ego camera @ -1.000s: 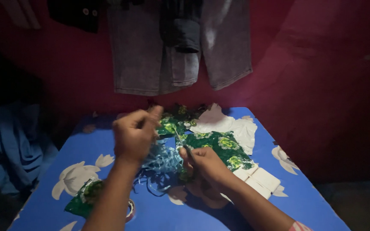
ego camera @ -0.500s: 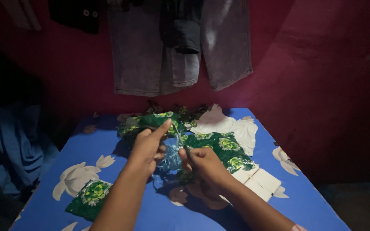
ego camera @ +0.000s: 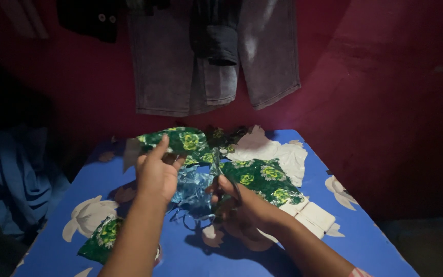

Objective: The person cuts green floral wrapping paper into pieces with scissors, then folds the cut paper around a white rectangular box on the table and presses the paper in place, using a roll of tape nearby.

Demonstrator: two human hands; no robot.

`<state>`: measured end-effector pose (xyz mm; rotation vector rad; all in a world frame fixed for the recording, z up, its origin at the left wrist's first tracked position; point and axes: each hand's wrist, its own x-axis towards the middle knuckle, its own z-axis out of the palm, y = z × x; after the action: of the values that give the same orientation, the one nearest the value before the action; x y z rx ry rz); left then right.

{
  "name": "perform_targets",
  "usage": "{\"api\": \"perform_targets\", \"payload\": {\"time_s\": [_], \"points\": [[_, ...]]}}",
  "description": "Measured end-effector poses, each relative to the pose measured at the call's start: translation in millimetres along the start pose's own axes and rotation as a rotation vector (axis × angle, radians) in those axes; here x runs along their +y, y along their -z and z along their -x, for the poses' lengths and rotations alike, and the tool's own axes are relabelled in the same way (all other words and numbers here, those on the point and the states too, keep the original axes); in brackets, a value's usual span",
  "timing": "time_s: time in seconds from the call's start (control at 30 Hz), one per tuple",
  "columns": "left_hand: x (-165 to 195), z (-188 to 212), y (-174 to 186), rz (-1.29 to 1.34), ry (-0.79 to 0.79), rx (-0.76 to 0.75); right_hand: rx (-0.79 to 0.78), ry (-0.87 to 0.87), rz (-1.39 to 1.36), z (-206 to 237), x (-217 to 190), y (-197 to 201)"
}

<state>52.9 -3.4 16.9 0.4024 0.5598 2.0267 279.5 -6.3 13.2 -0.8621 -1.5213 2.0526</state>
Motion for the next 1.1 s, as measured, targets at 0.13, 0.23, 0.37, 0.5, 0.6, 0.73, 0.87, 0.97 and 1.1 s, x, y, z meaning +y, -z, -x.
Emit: {"api": "perform_targets", "payload": {"time_s": [0.13,0.23,0.37,0.5,0.6,0.73,0.87,0.97,1.1], "points": [[-4,-2,1,0.060,0.055,-0.025,0.056,0.106,0.131,-2,4,6],[-16,-1,1,0.031,0.094,-0.079,0.288,0.321,0.122,-7,-1,7],[-25,0,1,-0.009,0.177,-0.080,0.559,0.249,0.538,0,-34,14],[-45,5,3,-0.205,0.294,-0.022,0.622,-0.080,1.182,27,-76,10],[-58,4,10,-0.294,0.354,0.034,0.640,-0.285,1.438,55,-110,11],[-63,-4,20,-0.312,0.379,0.043,0.967,-0.397,1.452,101,-143,42],[-63,-7,23,-0.325,0.376,0.063,1.217,-0.079,1.453,138,-168,95],[-58,-3,19,-0.336,0.358,0.038,1.179,0.494,1.064,142,-162,106],[-44,4,1,-0.333,0.213,0.051,0.703,0.196,0.528,79,-124,53]]}}
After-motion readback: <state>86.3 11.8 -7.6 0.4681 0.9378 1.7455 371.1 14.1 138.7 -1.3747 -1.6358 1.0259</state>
